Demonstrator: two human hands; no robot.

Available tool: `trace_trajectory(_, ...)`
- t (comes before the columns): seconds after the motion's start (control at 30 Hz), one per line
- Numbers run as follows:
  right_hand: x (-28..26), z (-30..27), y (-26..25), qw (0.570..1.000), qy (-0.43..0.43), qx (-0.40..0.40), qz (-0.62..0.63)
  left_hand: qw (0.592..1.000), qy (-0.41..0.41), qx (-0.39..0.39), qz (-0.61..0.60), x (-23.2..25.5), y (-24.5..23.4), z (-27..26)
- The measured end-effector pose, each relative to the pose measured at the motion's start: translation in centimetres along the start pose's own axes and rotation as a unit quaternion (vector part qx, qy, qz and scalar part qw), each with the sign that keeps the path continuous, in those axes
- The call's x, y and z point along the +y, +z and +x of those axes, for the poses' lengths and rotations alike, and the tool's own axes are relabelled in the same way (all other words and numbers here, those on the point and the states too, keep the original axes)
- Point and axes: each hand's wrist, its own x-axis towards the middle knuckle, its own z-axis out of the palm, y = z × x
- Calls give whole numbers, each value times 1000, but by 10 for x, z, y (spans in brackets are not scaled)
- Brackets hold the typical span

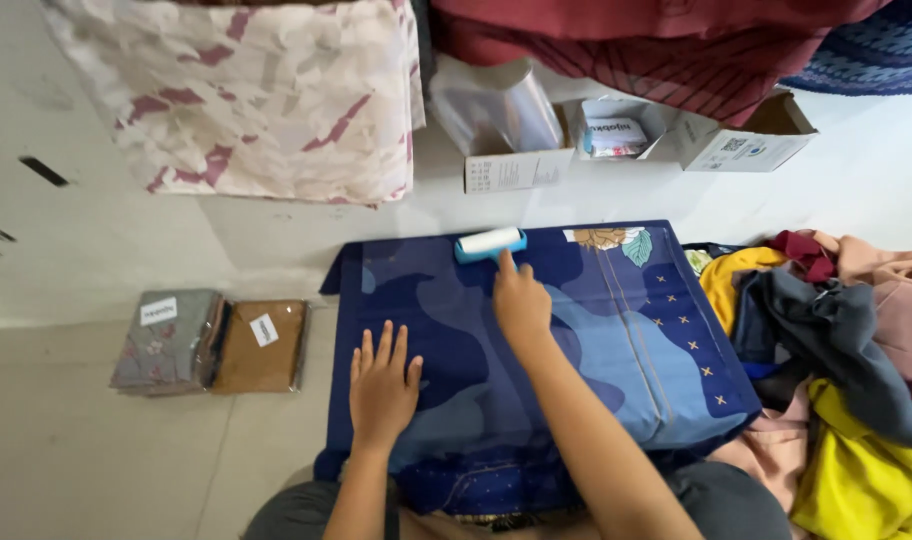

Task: Cleaning a blue patterned fabric with a lint roller and then folding it

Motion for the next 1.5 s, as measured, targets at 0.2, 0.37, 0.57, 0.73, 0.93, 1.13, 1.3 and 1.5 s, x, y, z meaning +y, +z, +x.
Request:
trace_trajectory(0.2,17,-6,-9,999,-15,-42,0,999,-12,-32,7,-3,5,6)
trace_trajectory(0.37,62,-149,-78,1000,2,-29,8,999,-18,-39,9,-6,12,6)
trace_trajectory(0.57,112,-266,-133,993,69,36,-84,995,-39,-87,3,-8,16,7)
trace_trajectory(0.73,124,-204,-124,993,86,5,-75,995,-43,-86,30,-5,14,6)
trace_trajectory(0.93,97,-56,-48,997,-4,77,-10,993,-42,-105,26,-1,6,6)
trace_trajectory(1.13,76,37,-25,999,47,-23,15,997,-25,-67,14,-1,6,3)
trace_trajectory(1.3,99,-43,-54,1000,23,-3,-3,998,-28,-61,23,-6,14,4)
trace_trajectory(1.5,133,-222,-130,995,73,28,-57,997,-31,-63,35,-7,18,4)
